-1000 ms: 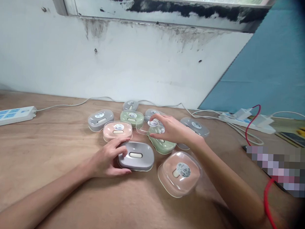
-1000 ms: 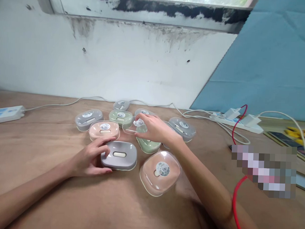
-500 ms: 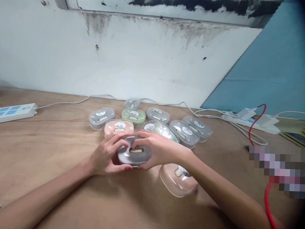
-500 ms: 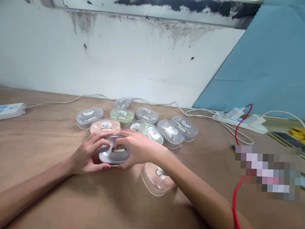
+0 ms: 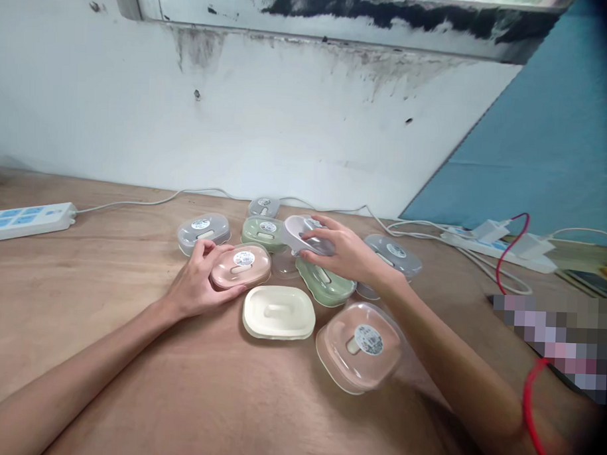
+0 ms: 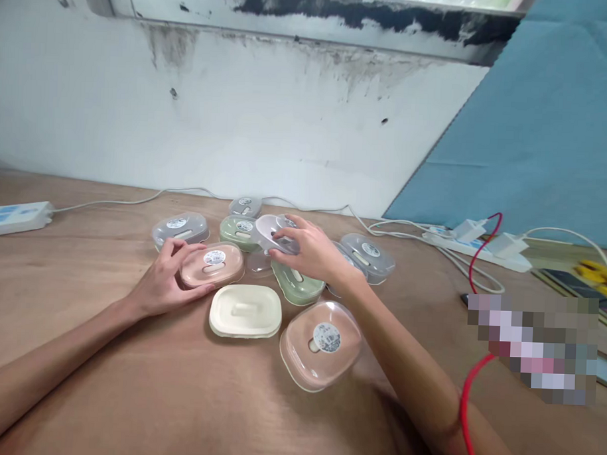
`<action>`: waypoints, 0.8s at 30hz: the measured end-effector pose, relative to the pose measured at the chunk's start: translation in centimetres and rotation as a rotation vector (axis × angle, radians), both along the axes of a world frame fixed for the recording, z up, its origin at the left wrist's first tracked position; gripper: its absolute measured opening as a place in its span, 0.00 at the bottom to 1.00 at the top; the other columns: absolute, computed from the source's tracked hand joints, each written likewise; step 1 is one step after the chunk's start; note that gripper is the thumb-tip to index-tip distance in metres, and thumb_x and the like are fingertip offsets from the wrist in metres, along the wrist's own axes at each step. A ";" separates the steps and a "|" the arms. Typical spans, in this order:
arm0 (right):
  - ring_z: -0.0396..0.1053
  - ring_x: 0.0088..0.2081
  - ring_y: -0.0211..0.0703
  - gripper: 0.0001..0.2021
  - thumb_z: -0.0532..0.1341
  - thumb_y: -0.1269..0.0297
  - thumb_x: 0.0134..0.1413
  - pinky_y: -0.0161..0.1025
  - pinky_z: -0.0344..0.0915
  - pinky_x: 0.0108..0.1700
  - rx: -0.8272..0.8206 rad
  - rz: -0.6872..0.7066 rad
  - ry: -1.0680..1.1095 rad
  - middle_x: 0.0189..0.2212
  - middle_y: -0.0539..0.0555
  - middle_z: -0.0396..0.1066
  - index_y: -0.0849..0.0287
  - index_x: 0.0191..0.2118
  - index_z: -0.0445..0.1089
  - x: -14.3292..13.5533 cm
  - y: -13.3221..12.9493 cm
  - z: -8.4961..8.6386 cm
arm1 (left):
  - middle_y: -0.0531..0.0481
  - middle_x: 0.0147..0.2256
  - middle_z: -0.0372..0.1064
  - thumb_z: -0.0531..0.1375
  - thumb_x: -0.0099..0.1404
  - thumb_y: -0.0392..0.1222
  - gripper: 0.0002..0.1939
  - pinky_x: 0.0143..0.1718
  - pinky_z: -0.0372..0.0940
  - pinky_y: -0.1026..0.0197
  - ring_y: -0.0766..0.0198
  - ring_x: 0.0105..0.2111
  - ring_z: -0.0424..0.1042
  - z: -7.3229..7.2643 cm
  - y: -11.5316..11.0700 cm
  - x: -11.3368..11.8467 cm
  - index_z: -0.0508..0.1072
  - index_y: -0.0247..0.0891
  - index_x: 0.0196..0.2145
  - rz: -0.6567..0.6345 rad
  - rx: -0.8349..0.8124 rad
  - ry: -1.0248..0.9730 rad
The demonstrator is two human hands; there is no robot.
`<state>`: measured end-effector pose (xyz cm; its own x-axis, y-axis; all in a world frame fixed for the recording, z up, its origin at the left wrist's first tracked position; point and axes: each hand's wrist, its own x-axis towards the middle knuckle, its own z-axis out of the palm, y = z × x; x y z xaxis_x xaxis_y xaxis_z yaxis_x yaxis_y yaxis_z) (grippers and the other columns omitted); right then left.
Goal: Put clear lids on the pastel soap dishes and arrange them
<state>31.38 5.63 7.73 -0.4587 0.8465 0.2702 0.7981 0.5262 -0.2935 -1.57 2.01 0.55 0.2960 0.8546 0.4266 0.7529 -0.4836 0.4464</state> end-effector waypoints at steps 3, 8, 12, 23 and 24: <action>0.60 0.66 0.63 0.19 0.61 0.48 0.63 0.64 0.59 0.63 0.031 0.017 -0.058 0.64 0.64 0.63 0.54 0.51 0.77 0.0 0.1 -0.2 | 0.41 0.56 0.62 0.69 0.59 0.59 0.34 0.57 0.70 0.43 0.47 0.56 0.69 0.1 -0.1 0.3 0.69 0.43 0.59 -0.043 0.027 -0.090; 0.54 0.69 0.65 0.27 0.66 0.43 0.57 0.69 0.53 0.67 0.134 0.099 -0.026 0.68 0.62 0.58 0.49 0.58 0.71 -2.1 -2.2 0.6 | 0.43 0.57 0.67 0.69 0.62 0.51 0.26 0.62 0.65 0.42 0.47 0.60 0.67 0.9 -0.8 0.5 0.70 0.44 0.55 -0.161 0.190 -0.216; 0.57 0.68 0.59 0.37 0.69 0.45 0.54 0.65 0.48 0.70 0.005 0.356 -0.008 0.68 0.58 0.59 0.45 0.67 0.60 -4.3 -4.0 0.8 | 0.41 0.62 0.62 0.71 0.62 0.47 0.33 0.64 0.63 0.42 0.46 0.64 0.63 1.0 -1.5 1.0 0.64 0.47 0.61 -0.348 0.225 -0.221; 0.70 0.51 0.57 0.21 0.67 0.48 0.55 0.60 0.59 0.60 0.278 -0.024 0.054 0.47 0.57 0.72 0.51 0.47 0.61 -1.7 -1.2 0.5 | 0.37 0.66 0.53 0.64 0.67 0.56 0.23 0.62 0.64 0.38 0.40 0.69 0.53 -0.9 -0.3 0.2 0.68 0.43 0.54 -0.145 -0.016 -0.044; 0.70 0.49 0.57 0.21 0.67 0.48 0.55 0.62 0.57 0.62 0.279 -0.055 0.033 0.45 0.56 0.72 0.51 0.46 0.61 -1.4 -0.9 0.2 | 0.38 0.66 0.54 0.64 0.67 0.56 0.22 0.61 0.65 0.39 0.40 0.68 0.55 -0.9 -0.2 0.1 0.70 0.43 0.53 -0.142 -0.041 -0.030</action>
